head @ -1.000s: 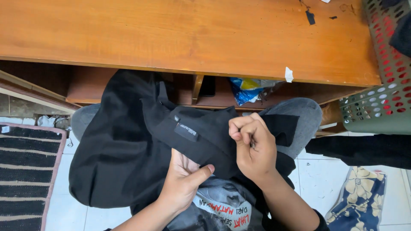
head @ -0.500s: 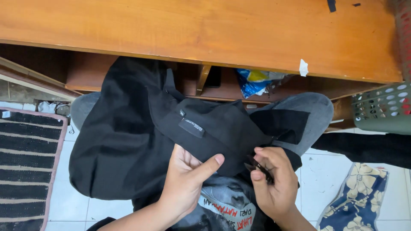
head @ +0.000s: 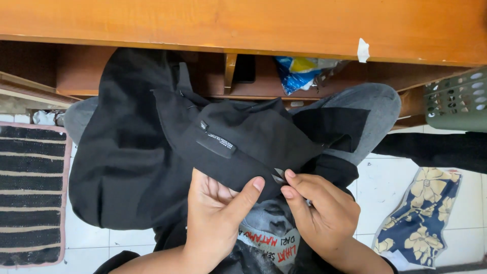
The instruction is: Trimming loose threads from a black garment using thread nippers
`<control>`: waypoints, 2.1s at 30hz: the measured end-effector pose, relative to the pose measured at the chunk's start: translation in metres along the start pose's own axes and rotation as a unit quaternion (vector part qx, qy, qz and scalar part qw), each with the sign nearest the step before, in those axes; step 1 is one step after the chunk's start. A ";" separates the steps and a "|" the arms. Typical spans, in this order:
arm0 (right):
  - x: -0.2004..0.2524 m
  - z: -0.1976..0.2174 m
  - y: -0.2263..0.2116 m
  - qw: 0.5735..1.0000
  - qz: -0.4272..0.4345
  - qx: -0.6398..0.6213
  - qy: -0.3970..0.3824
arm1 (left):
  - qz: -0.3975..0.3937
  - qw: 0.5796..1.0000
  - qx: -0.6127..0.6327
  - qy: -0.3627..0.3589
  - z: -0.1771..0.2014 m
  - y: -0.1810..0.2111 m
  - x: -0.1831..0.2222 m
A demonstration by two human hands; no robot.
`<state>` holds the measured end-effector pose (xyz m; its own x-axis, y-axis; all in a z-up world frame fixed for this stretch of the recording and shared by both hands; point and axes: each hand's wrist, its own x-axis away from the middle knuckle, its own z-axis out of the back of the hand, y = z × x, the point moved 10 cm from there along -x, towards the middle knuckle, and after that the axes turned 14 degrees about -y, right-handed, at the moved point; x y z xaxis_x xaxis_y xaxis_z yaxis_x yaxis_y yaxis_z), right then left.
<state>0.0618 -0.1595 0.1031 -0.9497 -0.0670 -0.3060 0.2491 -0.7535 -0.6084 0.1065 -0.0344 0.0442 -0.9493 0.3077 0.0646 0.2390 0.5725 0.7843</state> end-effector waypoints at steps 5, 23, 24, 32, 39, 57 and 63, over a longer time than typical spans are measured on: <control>-0.002 -0.001 -0.004 1.000 0.013 0.013 -0.011 | -0.007 0.999 -0.034 0.022 0.002 -0.002 0.006; 0.006 -0.003 -0.021 0.985 0.125 0.117 -0.007 | 0.028 0.992 -0.114 0.041 0.009 -0.008 0.010; 0.005 -0.004 -0.020 0.987 0.114 0.114 -0.013 | 0.020 0.994 -0.103 0.033 0.006 -0.006 0.009; 0.009 -0.004 0.001 0.998 0.042 0.037 0.015 | 0.029 0.995 -0.089 0.031 0.008 -0.009 0.008; 0.006 0.002 0.041 0.982 -0.064 -0.169 0.050 | 0.005 0.997 -0.067 0.031 0.011 -0.006 0.006; 0.000 0.038 0.106 0.864 -0.013 -0.478 0.159 | 0.005 0.992 0.006 0.125 0.062 -0.016 0.007; 0.009 0.045 0.131 0.851 -0.026 -0.470 0.235 | -0.014 0.995 0.038 0.095 0.057 -0.017 0.003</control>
<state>0.0775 -0.2881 0.0538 -0.8389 0.3851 -0.3847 0.4595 0.1223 -0.8797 0.1110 0.0007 -0.0038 -0.9755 0.1452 0.1653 0.2200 0.6362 0.7395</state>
